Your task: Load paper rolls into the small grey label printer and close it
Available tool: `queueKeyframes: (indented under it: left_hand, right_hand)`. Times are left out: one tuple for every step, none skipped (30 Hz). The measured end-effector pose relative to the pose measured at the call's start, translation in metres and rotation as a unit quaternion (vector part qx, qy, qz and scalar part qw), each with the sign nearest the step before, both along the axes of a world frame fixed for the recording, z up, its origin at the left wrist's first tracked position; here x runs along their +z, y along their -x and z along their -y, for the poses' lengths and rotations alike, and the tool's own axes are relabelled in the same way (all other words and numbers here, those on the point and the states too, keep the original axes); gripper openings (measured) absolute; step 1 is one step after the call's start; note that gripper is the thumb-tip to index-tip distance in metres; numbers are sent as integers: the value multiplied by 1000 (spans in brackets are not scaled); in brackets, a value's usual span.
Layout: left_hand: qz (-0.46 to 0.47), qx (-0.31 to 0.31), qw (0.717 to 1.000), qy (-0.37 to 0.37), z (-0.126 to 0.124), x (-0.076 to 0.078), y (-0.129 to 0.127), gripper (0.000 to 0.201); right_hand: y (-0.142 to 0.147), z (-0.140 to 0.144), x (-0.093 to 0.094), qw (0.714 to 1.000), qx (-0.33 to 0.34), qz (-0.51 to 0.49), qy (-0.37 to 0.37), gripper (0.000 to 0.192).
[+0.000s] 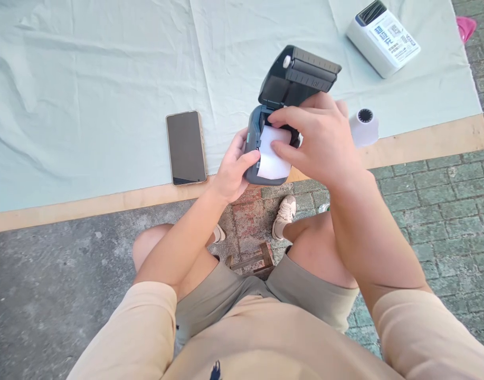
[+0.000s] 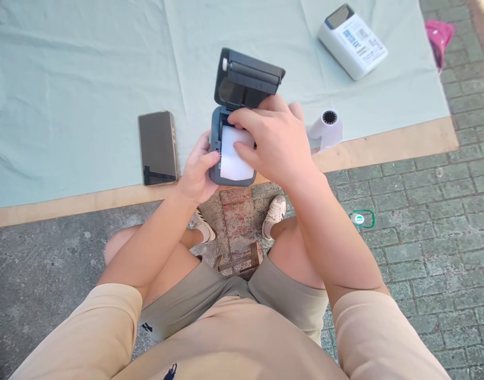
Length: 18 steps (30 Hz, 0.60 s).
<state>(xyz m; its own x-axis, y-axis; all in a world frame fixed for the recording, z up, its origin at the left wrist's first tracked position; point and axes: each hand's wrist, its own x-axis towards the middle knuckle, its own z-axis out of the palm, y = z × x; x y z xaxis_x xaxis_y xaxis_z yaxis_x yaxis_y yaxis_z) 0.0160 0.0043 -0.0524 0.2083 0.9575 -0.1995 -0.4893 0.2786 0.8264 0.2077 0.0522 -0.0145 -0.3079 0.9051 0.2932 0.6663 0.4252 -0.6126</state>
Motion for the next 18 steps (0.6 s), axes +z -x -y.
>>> queueKeyframes:
  left_hand:
    - [-5, -3, 1000, -3, 0, -1, 0, 70]
    - [-9, -5, 1000, -5, 0, -1, 0, 70]
    - [-11, -7, 1000, -7, 0, -2, 0, 68]
    - [-11, -5, 1000, -9, 0, -3, 0, 66]
    - [-8, -1, 1000, -8, -1, -4, 0, 64]
    - [-4, 6, 1000, -5, -1, -4, 0, 62]
    - [0, 15, 1000, 1, -2, -5, 0, 59]
    - [6, 25, 1000, 8, -3, -6, 1, 56]
    - [12, 33, 999, 15, -5, -6, 1, 52]
    - [18, 38, 999, 22, -6, -7, 2, 49]
    - [26, 37, 999, 28, -7, -7, 3, 46]
    - [33, 35, 998, 35, -8, -7, 5, 44]
    - [40, 31, 998, 42, -9, -7, 6, 42]
    - [45, 26, 997, 49, -10, -7, 7, 42]
    - [48, 25, 997, 55, -10, -7, 8, 41]
    - [50, 27, 997, 58, -10, -7, 8, 41]
    - [50, 30, 997, 59, -10, -7, 8, 42]
    - [49, 32, 997, 58, -10, -8, 8, 42]
  right_hand:
    - [-1, 1, 1, 1000, 0, 24, -7, 27]
    - [-1, 3, 2, 999, 3, 46, -13, 29]
    - [0, 6, 4, 998, 5, 63, -18, 31]
    - [1, 8, 7, 997, 7, 72, -22, 33]
    - [3, 11, 11, 997, 7, 69, -27, 35]
    - [4, 13, 15, 998, 7, 52, -30, 36]
    - [6, 14, 19, 999, 4, 18, -33, 36]
    - [7, 15, 22, 999, -1, -33, -35, 35]
    - [8, 16, 24, 994, -12, -99, -36, 35]
    - [8, 15, 26, 983, -30, -180, -28, 34]
    - [7, 13, 26, 962, -55, -269, -2, 36]
    - [6, 10, 24, 929, -88, -358, 40, 40]
    - [4, 7, 20, 887, -121, -436, 96, 45]
    - [1, 3, 15, 844, -141, -491, 162, 47]
    - [-1, -1, 9, 809, -152, -523, 221, 47]
    - [-4, -4, 1, 792, -151, -530, 265, 48]
    - [-7, -7, -7, 794, -144, -516, 287, 48]
    - [-9, -9, -16, 812, -134, -489, 289, 50]
